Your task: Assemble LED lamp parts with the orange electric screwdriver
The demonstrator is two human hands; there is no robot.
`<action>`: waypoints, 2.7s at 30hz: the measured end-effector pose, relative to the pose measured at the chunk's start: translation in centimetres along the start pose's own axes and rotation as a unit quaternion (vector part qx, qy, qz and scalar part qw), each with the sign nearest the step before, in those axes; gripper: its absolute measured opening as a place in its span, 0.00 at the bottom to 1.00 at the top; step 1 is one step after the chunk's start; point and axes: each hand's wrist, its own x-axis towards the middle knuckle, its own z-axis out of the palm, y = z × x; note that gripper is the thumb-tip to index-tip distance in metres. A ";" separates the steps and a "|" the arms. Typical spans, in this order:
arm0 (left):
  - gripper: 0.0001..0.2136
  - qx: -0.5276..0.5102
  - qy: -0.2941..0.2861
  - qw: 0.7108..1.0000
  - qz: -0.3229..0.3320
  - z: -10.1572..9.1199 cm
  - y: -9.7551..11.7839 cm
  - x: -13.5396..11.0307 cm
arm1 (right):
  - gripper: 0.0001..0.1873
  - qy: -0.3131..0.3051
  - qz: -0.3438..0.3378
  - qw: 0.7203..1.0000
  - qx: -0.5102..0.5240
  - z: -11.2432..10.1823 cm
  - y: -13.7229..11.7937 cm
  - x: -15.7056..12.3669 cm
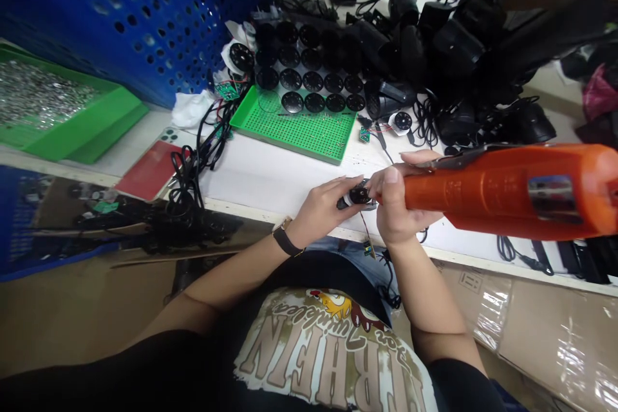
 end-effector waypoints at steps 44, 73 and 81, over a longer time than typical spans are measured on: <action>0.30 -0.272 0.181 0.941 -0.086 -2.9 1.4 0.3 | 0.29 -0.174 0.373 0.906 -0.099 -10.8 -2.3 -11.3; 0.14 -0.668 0.030 0.658 -0.346 -4.9 3.0 -0.4 | 0.29 -0.266 0.209 0.921 -0.193 -6.3 -1.3 -9.0; 0.23 -0.641 0.120 0.707 -0.273 -10.8 4.8 -2.4 | 0.30 -0.513 0.367 0.756 -0.177 -10.2 -2.1 -12.7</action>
